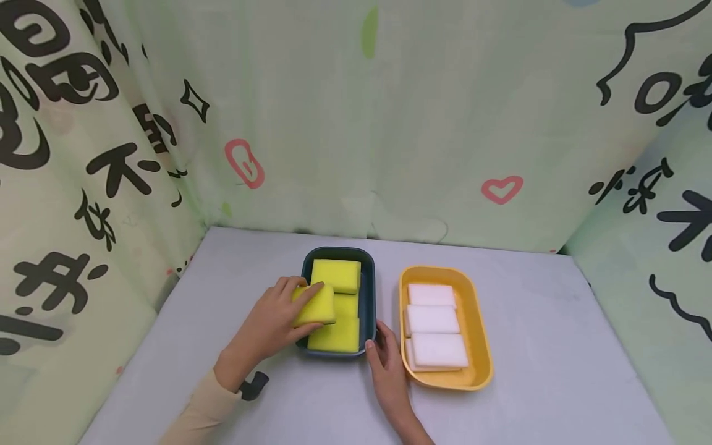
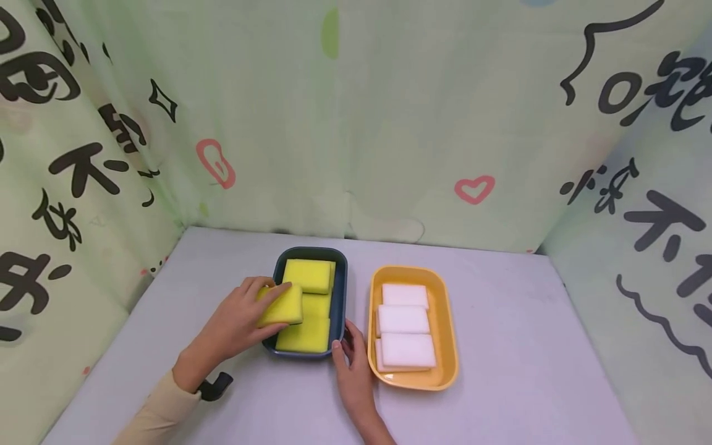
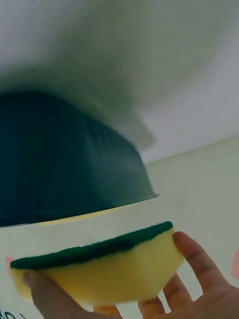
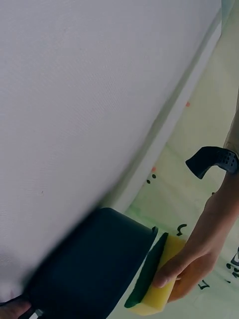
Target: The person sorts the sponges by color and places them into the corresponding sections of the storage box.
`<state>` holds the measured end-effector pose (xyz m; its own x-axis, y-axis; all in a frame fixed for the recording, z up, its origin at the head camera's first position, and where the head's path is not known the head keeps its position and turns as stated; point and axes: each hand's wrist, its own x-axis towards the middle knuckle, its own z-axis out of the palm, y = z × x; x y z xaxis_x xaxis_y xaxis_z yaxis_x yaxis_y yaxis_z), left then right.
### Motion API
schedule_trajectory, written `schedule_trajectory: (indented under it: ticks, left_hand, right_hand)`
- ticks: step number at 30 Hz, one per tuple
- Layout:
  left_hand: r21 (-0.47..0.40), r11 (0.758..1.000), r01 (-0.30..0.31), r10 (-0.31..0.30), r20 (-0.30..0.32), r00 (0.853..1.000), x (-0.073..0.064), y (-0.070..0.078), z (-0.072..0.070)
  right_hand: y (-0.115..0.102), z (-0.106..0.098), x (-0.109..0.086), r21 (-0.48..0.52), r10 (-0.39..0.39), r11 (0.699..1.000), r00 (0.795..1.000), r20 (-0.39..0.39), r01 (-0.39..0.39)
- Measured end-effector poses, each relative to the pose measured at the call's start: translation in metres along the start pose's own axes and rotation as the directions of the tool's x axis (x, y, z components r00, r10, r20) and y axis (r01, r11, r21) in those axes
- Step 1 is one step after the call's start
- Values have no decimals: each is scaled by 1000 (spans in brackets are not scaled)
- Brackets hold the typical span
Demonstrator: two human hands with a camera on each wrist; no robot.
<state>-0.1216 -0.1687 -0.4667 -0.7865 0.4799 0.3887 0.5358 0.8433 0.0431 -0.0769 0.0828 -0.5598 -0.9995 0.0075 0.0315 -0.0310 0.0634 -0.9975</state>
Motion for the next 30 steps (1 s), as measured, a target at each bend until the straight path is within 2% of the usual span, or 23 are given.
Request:
schedule_trajectory:
  ticks: [5,17,21,27,30]
  left_hand:
    - [-26,1000,9,-8,46,999,8,11,7]
    - [-113,993,-17,30,114,993,18,25,20]
    - [-100,995,-23,35,127,991,20,28,24]
    - [-43,999,13,-5,167,986,21,32,28]
    - [-54,998,24,-14,177,984,22,32,28]
  right_hand:
    - [0,0,1,16,10,1000,1000,2,-10]
    - [0,0,-2,11,36,999,999,20,-36]
    - [-1,0,-2,-7,48,999,999,26,-48]
    - [-7,0,-5,-20,49,999,999,25,-48]
    - [-12,-1,-12,-41,33,999,998,44,-31]
